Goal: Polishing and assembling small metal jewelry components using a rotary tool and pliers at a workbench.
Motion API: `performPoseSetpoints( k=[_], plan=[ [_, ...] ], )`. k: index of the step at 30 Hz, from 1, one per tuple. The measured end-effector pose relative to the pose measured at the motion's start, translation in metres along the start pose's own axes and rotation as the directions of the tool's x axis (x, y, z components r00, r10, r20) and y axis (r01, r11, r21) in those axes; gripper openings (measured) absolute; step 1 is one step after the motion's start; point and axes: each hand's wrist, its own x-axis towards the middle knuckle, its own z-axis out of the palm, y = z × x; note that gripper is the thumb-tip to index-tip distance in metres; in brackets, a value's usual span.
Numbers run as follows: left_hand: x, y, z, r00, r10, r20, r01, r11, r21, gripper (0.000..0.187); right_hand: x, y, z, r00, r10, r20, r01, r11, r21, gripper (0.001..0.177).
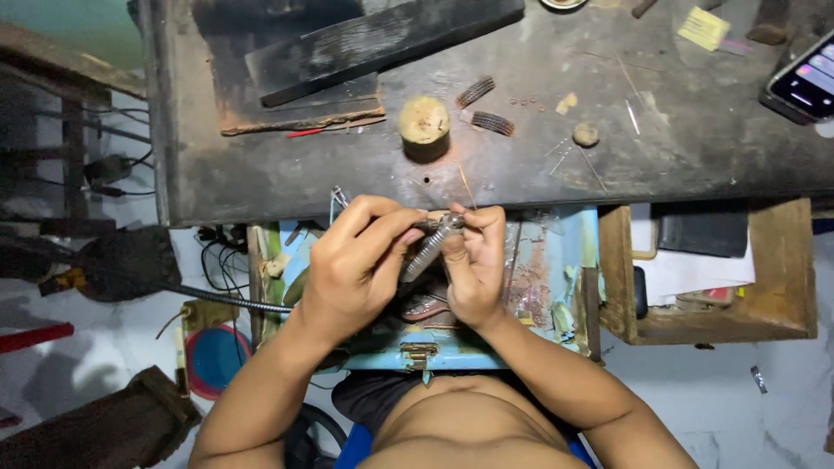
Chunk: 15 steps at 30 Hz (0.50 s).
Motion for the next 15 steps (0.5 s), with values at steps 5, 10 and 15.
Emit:
performPoseSetpoints(
  k=[5,10,15],
  plan=[
    [0.002,0.004,0.0,1.0,0.026,0.0,-0.026,1.0,-0.001,0.012,-0.009,0.018,-0.015,1.0,-0.004,0.027,0.005,1.0,-0.019,0.023],
    [0.006,0.004,-0.001,0.998,0.053,0.033,-0.053,0.999,0.008,0.011,-0.015,0.025,-0.02,1.0,-0.016,0.017,0.017,0.999,-0.048,0.018],
    [0.008,0.001,0.0,0.993,0.116,0.035,-0.117,0.992,0.036,0.01,-0.01,0.008,-0.006,1.0,-0.023,0.002,0.023,0.996,-0.089,0.019]
  ],
)
